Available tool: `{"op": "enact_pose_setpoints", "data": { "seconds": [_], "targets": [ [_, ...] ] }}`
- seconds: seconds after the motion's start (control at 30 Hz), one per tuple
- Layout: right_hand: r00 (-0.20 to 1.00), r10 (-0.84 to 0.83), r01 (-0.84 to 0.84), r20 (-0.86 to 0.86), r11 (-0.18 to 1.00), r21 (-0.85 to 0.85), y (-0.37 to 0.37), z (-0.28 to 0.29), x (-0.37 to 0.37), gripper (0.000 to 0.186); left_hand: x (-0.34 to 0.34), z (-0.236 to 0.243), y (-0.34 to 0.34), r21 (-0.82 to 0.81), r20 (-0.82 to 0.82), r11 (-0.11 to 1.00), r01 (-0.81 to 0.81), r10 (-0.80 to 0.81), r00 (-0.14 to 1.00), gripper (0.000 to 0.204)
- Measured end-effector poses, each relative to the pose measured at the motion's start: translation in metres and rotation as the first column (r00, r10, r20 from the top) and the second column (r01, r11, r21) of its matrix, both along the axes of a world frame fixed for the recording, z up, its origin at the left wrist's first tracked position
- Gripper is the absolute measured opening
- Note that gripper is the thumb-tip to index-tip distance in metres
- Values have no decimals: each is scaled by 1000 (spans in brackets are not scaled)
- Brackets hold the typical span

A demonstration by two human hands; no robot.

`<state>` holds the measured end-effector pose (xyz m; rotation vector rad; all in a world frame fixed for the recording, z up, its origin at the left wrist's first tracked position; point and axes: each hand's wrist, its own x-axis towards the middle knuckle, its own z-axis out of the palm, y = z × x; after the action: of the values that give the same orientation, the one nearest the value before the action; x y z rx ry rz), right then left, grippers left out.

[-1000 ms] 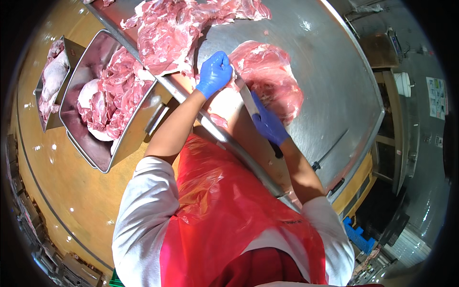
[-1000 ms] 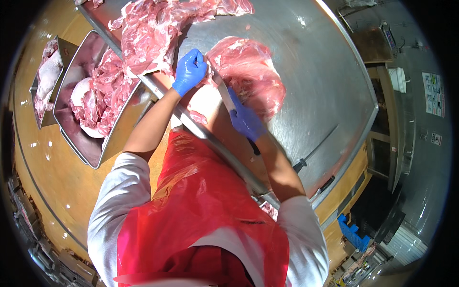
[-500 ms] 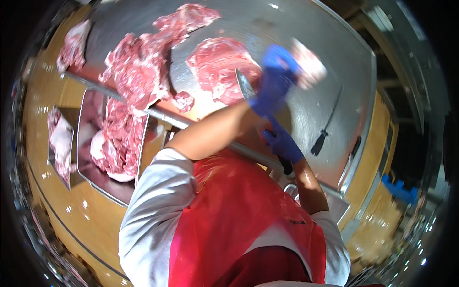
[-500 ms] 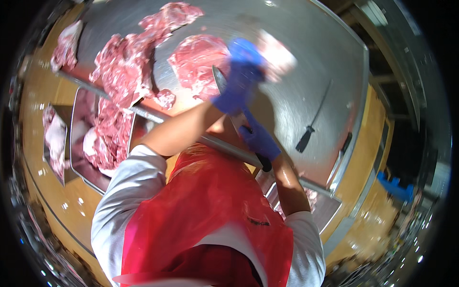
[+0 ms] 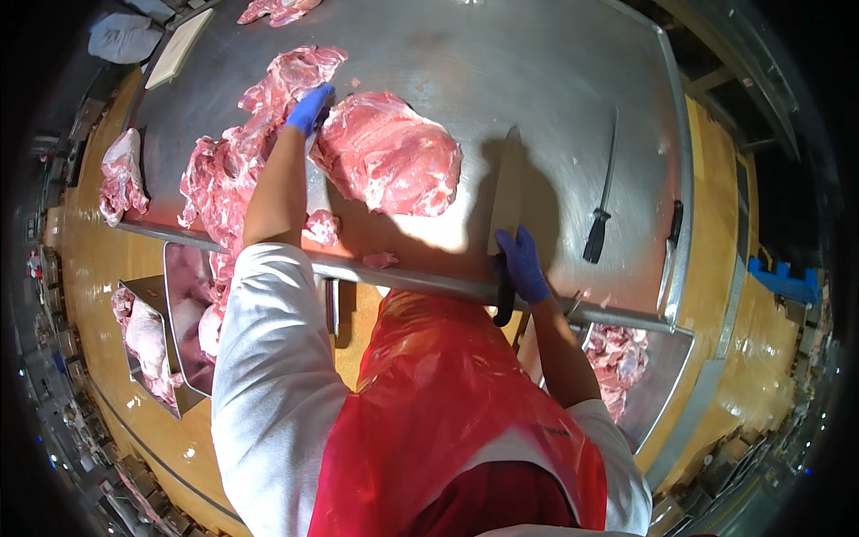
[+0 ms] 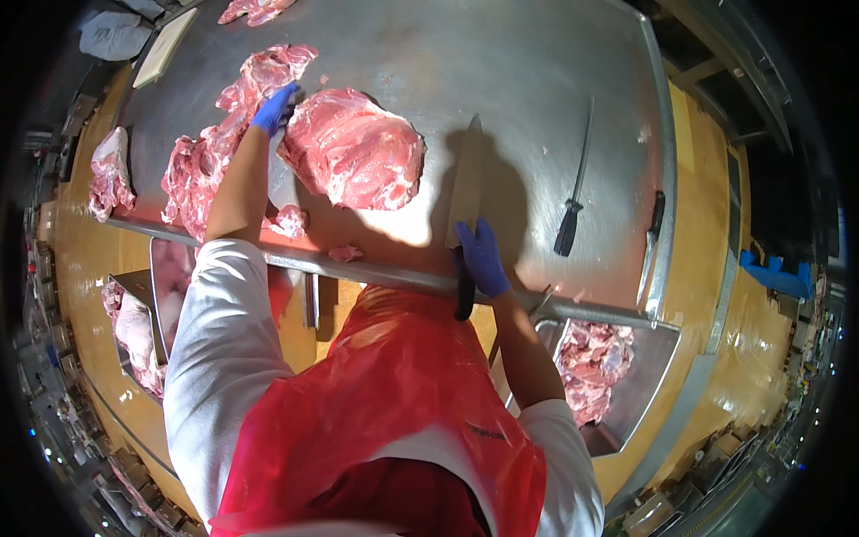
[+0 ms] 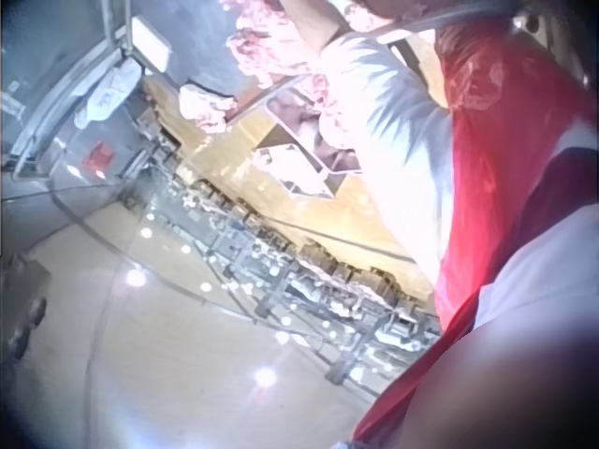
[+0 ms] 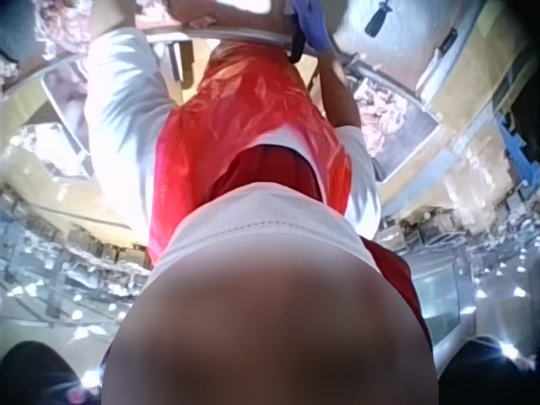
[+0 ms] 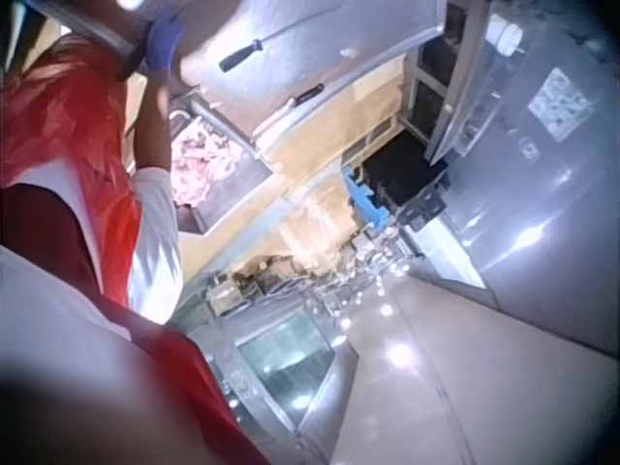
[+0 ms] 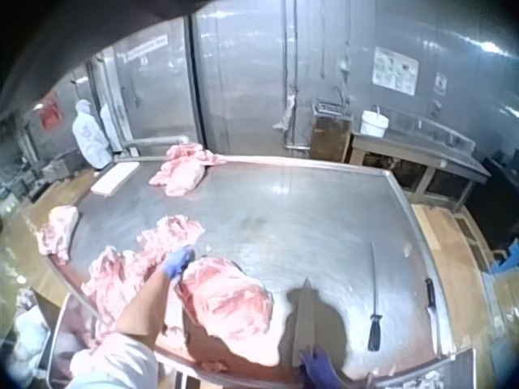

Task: The person uses a knife to cut large pieces of raw meat on a stainless steel table. They separate the meat into smaller portions and place them into metal trays below the table. The person wears blue gloves and a red apron throughout the process.

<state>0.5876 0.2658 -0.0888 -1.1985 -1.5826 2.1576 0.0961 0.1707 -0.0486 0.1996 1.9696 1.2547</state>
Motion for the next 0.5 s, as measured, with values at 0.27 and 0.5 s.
{"op": "enact_pose_setpoints", "data": {
  "seconds": [0.27,0.5],
  "targets": [
    [923,-177,4,-340,891,-453,48,-76,-55,31,111,-49,-40,288,98,901,325,-365,926,36],
    [956,-183,33,-231,845,-534,-21,-28,-63,42,216,15,-105,633,50,741,224,-328,943,41]
  ]
}}
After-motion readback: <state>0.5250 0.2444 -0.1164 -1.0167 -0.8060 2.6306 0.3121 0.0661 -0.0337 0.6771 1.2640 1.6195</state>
